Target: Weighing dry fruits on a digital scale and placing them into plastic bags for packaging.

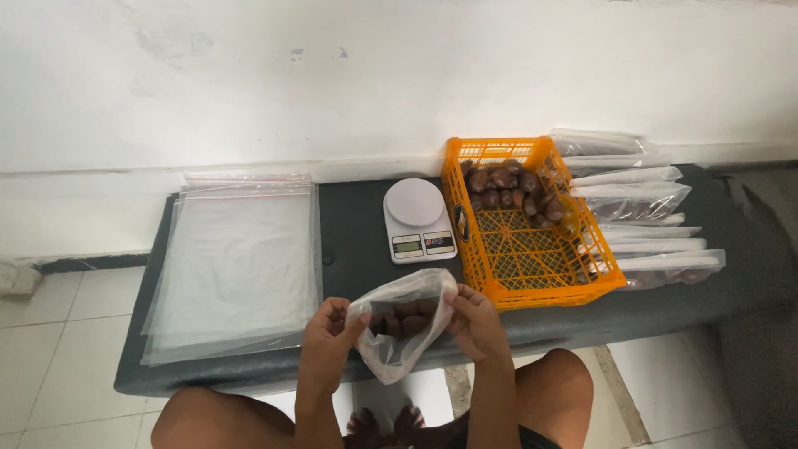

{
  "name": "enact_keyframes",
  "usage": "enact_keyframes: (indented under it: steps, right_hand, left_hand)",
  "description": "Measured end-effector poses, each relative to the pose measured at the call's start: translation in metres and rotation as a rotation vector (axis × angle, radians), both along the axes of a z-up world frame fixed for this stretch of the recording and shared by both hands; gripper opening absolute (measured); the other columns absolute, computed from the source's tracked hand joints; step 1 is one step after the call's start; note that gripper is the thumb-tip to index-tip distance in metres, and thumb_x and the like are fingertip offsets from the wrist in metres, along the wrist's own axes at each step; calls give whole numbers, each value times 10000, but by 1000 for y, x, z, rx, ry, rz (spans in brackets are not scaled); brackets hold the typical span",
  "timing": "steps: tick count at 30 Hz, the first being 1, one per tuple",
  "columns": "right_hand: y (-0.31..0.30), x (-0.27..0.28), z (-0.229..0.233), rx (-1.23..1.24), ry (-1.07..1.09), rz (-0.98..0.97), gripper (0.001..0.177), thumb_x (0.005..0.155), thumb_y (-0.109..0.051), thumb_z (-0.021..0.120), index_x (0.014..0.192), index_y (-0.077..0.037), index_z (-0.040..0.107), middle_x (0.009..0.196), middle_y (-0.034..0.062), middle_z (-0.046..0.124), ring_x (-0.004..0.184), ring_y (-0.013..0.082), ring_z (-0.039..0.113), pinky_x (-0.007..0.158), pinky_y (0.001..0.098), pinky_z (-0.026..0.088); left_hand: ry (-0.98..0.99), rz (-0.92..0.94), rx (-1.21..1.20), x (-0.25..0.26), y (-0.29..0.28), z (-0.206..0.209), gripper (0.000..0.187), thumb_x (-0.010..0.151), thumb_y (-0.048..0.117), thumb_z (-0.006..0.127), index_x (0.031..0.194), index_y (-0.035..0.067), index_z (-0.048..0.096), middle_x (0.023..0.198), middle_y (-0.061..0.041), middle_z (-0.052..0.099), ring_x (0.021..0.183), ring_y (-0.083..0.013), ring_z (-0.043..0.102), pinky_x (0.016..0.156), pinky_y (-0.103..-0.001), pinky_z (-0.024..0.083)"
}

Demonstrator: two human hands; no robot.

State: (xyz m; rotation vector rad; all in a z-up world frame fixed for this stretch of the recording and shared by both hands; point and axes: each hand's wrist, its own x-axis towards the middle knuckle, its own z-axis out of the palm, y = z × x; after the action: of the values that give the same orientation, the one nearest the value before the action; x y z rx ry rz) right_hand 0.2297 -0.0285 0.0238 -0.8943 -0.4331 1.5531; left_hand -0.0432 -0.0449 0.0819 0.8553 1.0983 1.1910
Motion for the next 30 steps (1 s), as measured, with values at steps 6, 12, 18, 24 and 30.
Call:
enact_keyframes:
  steps: [6,12,18,24,30]
  right_hand:
    - [-20,-18,80,-192,-889,-463,203,841,96,568,826,-107,579,671,52,574,567,169,550,460,295,478]
    - [-21,-1,56,200,-1471,-692,181,805,7,602,916,-41,736,581,3,485,517,152,444,519,351,401]
    - [-21,10,55,-101,-486,-315,139,1009,-46,593,879,-40,643,787,60,588,706,172,579,677,328,545]
    - [-21,14,42,310,-65,-75,172,1006,-176,593,881,-77,660,895,81,712,862,269,719,694,467,618]
    - [-20,0,41,219,-213,-197,188,897,46,708,868,-102,597,721,35,636,577,155,607,512,310,547]
  left_hand:
    - [721,642,306,-7,-6,14,205,786,-39,568,786,165,552,589,50,244,535,-118,255,551,-317,309]
    - [614,602,214,4,-12,38,131,871,7,607,960,99,639,676,10,487,615,-118,453,598,-302,425]
    - [99,330,-173,-14,-8,41,72,965,91,671,1021,47,660,888,-72,659,802,-182,631,722,-302,539]
    - [-397,16,4,-24,-6,1,158,982,94,587,1092,20,673,1056,-133,725,1032,-323,711,908,-559,615]
    - [-144,194,36,-6,-8,9,98,913,34,763,900,85,680,709,21,511,652,-101,457,614,-261,389]
